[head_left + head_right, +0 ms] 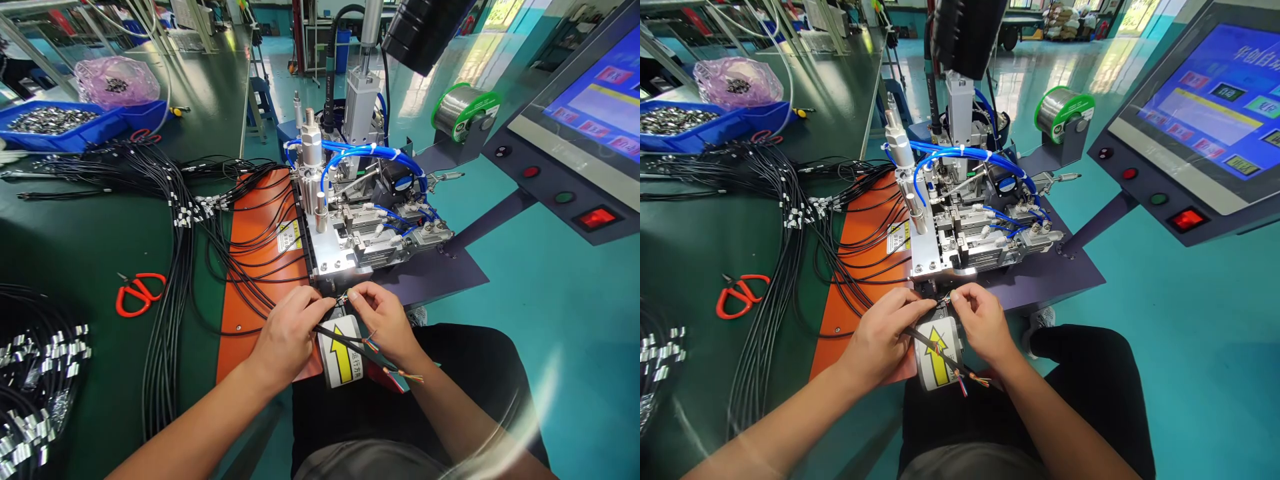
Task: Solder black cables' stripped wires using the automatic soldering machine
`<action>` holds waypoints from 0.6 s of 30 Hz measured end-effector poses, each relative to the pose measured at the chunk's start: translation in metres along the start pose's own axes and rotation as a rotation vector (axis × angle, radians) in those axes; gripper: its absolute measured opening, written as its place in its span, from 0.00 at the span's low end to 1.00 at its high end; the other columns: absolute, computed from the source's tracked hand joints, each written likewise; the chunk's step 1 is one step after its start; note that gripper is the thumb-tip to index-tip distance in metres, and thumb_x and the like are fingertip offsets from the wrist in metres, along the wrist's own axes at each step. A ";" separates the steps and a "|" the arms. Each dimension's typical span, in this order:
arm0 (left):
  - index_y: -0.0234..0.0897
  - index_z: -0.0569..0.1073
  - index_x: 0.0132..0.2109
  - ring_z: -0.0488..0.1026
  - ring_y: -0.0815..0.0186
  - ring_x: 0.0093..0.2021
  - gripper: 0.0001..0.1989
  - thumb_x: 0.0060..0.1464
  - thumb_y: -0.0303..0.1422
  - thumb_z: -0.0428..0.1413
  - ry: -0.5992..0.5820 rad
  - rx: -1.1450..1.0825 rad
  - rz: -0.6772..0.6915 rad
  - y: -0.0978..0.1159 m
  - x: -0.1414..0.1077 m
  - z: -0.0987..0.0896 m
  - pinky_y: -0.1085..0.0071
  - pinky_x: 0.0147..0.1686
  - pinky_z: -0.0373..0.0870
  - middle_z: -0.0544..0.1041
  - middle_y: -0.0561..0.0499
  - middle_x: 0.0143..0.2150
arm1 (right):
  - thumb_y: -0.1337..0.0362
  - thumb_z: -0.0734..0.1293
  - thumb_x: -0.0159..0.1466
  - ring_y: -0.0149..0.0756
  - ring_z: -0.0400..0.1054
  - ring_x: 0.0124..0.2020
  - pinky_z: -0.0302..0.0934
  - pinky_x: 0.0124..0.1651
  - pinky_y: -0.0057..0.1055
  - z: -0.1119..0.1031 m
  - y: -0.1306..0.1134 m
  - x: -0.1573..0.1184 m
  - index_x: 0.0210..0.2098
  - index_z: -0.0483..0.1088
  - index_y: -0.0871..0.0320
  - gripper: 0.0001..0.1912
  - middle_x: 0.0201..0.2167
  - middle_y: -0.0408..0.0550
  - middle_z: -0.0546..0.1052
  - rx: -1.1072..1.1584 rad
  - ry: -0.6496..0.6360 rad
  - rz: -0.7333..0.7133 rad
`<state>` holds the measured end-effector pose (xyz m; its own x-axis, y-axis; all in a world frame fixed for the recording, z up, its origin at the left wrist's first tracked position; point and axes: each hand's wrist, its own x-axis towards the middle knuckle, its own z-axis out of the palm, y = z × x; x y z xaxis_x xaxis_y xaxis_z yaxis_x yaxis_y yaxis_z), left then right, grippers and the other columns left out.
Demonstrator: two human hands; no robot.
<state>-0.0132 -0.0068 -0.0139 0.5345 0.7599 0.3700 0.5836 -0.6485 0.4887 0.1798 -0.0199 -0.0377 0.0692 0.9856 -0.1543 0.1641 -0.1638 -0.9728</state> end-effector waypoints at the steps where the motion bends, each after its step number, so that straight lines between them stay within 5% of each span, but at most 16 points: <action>1: 0.35 0.75 0.48 0.68 0.64 0.38 0.16 0.59 0.19 0.47 -0.003 0.004 0.000 0.000 0.000 0.000 0.69 0.37 0.69 0.71 0.47 0.37 | 0.51 0.65 0.64 0.33 0.65 0.27 0.60 0.32 0.29 0.000 0.000 0.000 0.34 0.72 0.58 0.16 0.28 0.45 0.74 -0.002 0.001 0.001; 18: 0.35 0.74 0.48 0.65 0.64 0.35 0.13 0.63 0.24 0.46 -0.011 0.177 -0.001 0.002 0.000 0.001 0.69 0.34 0.66 0.68 0.48 0.35 | 0.49 0.64 0.64 0.33 0.63 0.25 0.58 0.28 0.28 0.002 0.000 -0.001 0.32 0.70 0.57 0.17 0.24 0.42 0.70 -0.050 0.002 0.020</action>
<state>-0.0108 -0.0078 -0.0139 0.5398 0.7606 0.3607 0.6820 -0.6463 0.3423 0.1781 -0.0205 -0.0376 0.0754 0.9820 -0.1734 0.2118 -0.1857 -0.9595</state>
